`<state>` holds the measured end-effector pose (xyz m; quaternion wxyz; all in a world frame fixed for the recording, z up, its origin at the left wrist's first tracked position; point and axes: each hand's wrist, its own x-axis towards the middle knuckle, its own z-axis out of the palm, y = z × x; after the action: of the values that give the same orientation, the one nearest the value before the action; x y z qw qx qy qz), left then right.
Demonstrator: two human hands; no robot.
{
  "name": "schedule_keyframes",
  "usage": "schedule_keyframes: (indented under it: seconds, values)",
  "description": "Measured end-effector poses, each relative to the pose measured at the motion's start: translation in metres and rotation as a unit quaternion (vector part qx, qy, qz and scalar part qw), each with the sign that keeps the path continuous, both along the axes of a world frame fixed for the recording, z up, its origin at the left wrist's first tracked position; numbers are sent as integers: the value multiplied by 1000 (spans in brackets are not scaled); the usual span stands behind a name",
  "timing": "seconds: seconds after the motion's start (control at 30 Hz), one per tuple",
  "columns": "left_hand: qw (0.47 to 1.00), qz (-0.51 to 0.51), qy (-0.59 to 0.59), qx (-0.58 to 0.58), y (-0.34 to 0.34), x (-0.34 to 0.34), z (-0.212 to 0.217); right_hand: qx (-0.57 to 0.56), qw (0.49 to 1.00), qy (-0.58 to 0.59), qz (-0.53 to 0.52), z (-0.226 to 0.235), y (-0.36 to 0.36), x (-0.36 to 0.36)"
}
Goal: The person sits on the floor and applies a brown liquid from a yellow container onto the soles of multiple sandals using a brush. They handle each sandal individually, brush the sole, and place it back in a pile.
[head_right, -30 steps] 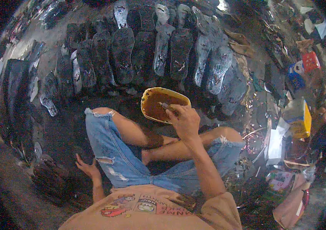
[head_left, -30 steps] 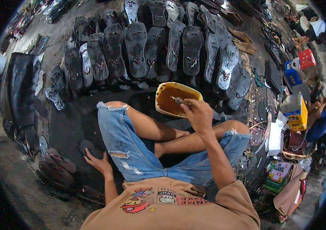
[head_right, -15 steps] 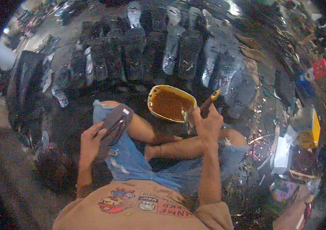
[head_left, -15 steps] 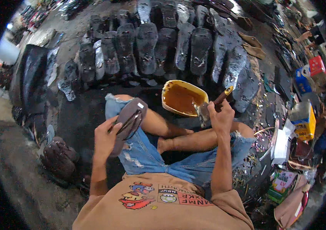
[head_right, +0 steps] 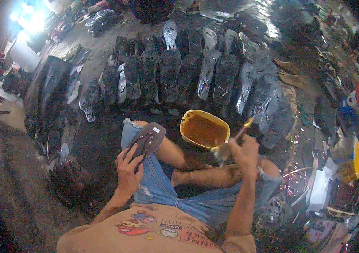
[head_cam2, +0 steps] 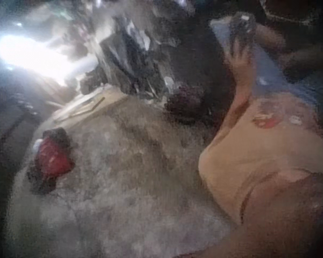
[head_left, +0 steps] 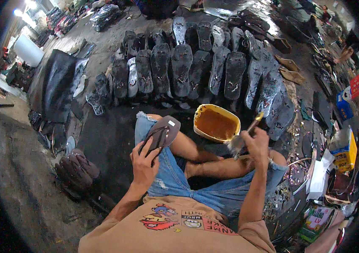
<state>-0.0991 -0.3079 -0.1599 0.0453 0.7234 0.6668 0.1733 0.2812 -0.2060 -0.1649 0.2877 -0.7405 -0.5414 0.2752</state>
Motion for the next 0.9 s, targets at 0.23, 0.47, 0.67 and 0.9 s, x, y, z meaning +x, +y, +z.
schedule_keyframes:
  seconds: [0.23, 0.47, 0.67, 0.9]
  values:
    - [487, 71, -842, -223, 46, 29, 12, 232, 778, 550, -196, 32, 15, 20]
    - [314, -5, -894, -321, 49, 87, 25, 363, 896, 141, 212, 66, -1, -94]
    - [297, -37, -866, -401, 48, 71, 13, 467, 879, 48, 84, 62, 12, -92]
    - [313, -17, -859, -405, 29, 76, 15, 365, 919, 149, -30, 82, 7, -49]
